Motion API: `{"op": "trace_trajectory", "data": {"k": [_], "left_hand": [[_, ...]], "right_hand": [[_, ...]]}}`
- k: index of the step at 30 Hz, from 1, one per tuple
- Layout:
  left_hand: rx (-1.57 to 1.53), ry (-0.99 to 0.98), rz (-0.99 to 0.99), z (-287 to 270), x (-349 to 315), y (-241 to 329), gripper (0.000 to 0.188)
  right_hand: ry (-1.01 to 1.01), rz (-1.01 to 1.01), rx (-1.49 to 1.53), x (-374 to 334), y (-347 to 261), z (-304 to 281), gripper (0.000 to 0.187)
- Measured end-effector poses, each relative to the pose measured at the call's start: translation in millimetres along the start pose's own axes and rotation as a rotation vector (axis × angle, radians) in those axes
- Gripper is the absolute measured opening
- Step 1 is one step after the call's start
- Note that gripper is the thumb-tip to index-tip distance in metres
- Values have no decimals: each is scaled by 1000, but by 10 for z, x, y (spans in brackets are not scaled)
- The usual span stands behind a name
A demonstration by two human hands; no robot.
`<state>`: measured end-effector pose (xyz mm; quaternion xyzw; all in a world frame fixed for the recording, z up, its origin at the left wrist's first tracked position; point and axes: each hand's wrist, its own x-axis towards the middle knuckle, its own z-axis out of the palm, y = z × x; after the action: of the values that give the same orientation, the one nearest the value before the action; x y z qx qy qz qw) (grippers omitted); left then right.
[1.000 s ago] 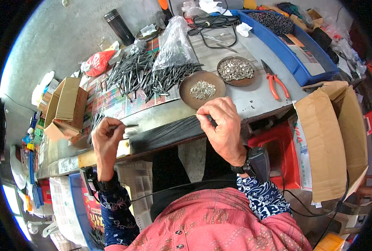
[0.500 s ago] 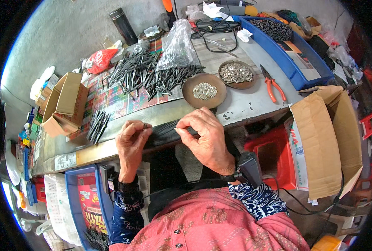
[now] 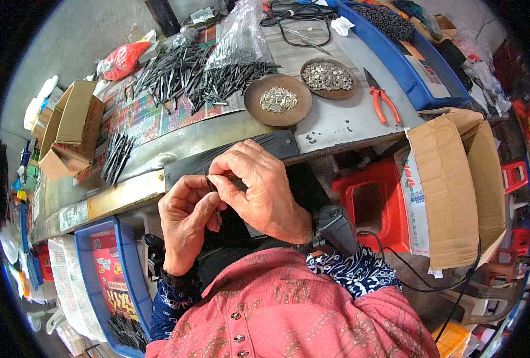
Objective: The person repeatedly picks a small metal fastener from a bowl and a black rod from a pile on the table, then presses the fastener onto the rod. The person uses red-handled pliers to trim the rod after attaching the fastener. The process is repeated multiple times throughout the clip.
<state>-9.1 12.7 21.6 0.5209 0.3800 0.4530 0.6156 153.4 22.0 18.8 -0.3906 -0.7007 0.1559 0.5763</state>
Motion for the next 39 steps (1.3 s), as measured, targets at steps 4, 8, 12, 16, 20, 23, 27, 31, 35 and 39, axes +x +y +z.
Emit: {"op": "trace_trajectory", "data": {"k": [4, 8, 12, 16, 20, 23, 27, 31, 35, 39], "left_hand": [[9, 13, 8, 13, -33, -22, 15], [12, 27, -4, 25, -52, -32, 16], [119, 63, 63, 34, -67, -48, 16], [343, 137, 181, 36, -79, -104, 18], [521, 202, 282, 29, -68, -181, 20], [556, 214, 334, 30, -71, -213, 21], [551, 205, 318, 37, -86, -212, 22], [522, 157, 286, 23, -93, -188, 22], [479, 126, 273, 25, -92, -186, 22], [495, 127, 302, 39, -75, -200, 18]], "right_hand": [[-14, 38, 22, -23, -5, -8, 11], [-19, 33, 11, -34, 4, -10, 11], [-22, 31, 12, -36, 9, -6, 12], [-11, -16, -53, -40, 11, -7, 13], [-9, -9, -81, -55, 16, 1, 13], [-10, 27, -15, -68, 17, 12, 12], [-48, 143, 49, -87, 3, 1, 11], [-114, 417, 252, -88, 0, -47, 10], [-165, 593, 472, -61, 35, -84, 8], [-158, 604, 449, -81, 38, -73, 9]]}}
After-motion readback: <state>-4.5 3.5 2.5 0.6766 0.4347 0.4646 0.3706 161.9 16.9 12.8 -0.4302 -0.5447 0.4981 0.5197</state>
